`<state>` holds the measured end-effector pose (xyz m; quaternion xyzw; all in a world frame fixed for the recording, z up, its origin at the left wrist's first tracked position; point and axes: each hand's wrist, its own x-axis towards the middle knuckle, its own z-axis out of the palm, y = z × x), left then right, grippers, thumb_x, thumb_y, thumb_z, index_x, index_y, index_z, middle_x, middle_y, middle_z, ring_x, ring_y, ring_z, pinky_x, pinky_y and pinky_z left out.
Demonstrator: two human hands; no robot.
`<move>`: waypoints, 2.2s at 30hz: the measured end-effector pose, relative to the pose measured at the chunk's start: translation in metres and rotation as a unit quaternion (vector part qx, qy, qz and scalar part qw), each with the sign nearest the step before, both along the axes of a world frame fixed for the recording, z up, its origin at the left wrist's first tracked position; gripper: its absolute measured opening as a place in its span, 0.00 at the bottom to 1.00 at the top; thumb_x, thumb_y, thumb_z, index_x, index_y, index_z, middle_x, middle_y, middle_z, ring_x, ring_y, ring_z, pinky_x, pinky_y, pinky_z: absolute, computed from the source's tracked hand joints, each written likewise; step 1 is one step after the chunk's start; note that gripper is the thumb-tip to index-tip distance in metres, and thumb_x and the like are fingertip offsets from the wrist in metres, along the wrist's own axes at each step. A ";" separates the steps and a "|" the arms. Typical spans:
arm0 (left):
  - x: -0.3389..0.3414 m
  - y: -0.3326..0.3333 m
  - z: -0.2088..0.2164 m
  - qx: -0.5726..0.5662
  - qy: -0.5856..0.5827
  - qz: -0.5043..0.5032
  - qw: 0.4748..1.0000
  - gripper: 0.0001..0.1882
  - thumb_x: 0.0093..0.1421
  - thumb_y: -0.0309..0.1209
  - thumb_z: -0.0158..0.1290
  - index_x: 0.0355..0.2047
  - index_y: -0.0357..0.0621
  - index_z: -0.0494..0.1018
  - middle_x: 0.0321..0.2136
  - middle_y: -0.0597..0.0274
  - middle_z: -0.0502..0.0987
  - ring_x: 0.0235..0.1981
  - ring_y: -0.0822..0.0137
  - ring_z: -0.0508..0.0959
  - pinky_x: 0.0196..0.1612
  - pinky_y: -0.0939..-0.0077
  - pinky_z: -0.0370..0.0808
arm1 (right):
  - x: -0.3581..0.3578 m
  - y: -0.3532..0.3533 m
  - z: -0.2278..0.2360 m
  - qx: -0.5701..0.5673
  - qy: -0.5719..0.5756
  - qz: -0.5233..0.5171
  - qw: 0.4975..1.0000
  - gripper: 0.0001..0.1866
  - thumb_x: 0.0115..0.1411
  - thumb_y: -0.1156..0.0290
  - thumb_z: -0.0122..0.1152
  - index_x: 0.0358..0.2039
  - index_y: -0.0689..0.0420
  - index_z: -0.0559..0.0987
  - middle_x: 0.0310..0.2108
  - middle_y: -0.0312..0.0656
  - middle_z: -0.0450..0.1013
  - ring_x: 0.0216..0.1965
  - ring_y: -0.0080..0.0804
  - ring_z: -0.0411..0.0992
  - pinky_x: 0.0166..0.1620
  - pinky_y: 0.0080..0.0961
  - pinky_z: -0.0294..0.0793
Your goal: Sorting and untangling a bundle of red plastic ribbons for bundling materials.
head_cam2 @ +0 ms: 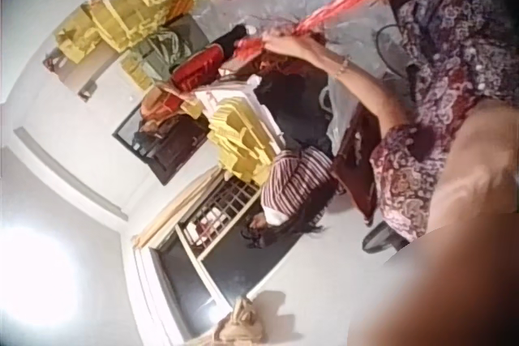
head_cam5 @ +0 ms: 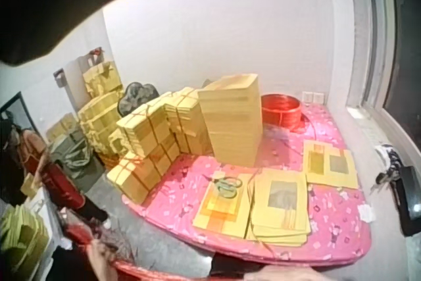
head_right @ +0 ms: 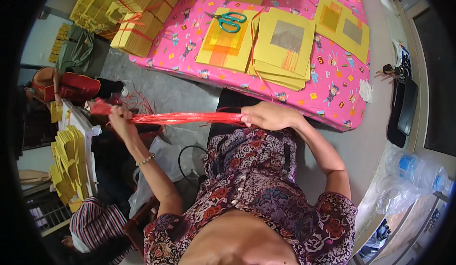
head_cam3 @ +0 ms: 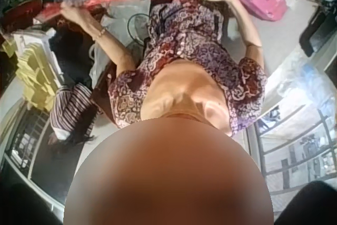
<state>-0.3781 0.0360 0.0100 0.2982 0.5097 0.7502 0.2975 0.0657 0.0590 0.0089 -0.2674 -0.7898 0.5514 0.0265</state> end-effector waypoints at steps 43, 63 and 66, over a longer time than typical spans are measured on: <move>0.164 0.004 0.026 -0.001 0.518 -0.407 0.753 0.21 0.59 0.33 0.49 0.52 0.38 0.64 0.47 0.46 0.70 0.49 0.49 0.69 0.53 0.60 0.63 | -0.069 0.037 0.056 0.227 -0.059 0.035 0.971 0.17 0.64 0.58 0.44 0.33 0.58 0.73 0.30 0.48 0.74 0.35 0.50 0.72 0.38 0.44 0.69; 0.140 -0.012 0.002 -0.089 0.566 -0.372 0.730 0.42 0.49 0.41 0.61 0.60 0.39 0.56 0.54 0.46 0.64 0.56 0.48 0.63 0.60 0.56 0.55 | -0.030 0.044 0.051 0.217 -0.129 0.012 0.968 0.15 0.63 0.60 0.47 0.36 0.60 0.72 0.28 0.52 0.74 0.35 0.52 0.73 0.37 0.45 0.68; 0.191 0.003 0.017 0.018 0.596 -0.378 0.708 0.34 0.54 0.38 0.57 0.58 0.40 0.58 0.48 0.42 0.69 0.51 0.47 0.69 0.53 0.55 0.64 | -0.061 0.036 0.049 0.252 -0.140 0.019 0.957 0.15 0.60 0.62 0.51 0.34 0.62 0.75 0.30 0.53 0.75 0.35 0.50 0.75 0.37 0.44 0.70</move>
